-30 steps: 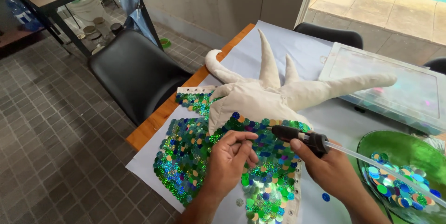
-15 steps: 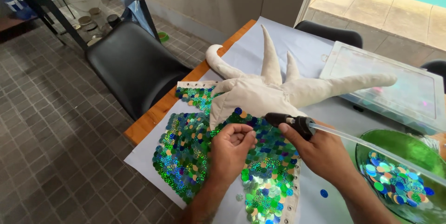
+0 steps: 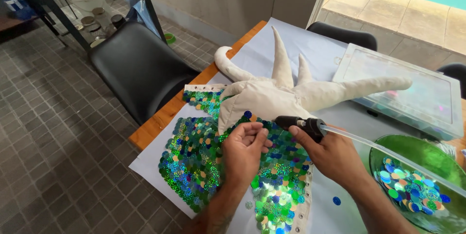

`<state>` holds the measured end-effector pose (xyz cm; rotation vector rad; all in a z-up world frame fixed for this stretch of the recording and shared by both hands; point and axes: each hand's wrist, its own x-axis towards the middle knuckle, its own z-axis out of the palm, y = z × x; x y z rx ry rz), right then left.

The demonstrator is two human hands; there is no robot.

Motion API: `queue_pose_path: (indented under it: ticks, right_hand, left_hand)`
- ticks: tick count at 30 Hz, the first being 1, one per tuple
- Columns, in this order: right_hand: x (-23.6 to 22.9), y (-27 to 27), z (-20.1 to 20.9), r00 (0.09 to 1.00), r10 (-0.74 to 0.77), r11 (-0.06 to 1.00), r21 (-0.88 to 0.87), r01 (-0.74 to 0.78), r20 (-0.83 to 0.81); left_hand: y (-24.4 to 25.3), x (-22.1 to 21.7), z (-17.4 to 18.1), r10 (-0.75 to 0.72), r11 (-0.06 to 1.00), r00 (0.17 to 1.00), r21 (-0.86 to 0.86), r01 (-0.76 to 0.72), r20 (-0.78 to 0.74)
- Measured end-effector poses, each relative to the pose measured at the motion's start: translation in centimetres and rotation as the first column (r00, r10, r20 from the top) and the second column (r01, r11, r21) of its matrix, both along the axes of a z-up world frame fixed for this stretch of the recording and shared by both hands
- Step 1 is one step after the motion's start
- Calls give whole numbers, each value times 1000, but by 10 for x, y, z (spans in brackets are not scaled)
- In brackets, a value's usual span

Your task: Decorating a white fabric-covered costume piece by gluing green and blue sequins using a hot glue gun

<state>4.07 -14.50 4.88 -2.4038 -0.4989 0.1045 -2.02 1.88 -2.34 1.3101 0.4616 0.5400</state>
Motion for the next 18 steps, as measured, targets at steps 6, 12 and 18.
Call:
queue_pose_path:
  ticks: [6, 12, 18]
  right_hand:
    - [4, -3, -7, 1000, -1, 1000, -17, 2, 29]
    - [5, -2, -3, 1000, -23, 989, 143, 22, 6]
    - [7, -14, -8, 987, -122, 989, 67, 129, -100]
  left_hand:
    - [-5, 5, 4, 92, 996, 993, -7, -92, 67]
    - [-7, 7, 2, 118, 991, 990, 45, -122, 79]
    - [-10, 7, 11, 102, 992, 994, 67, -105, 42]
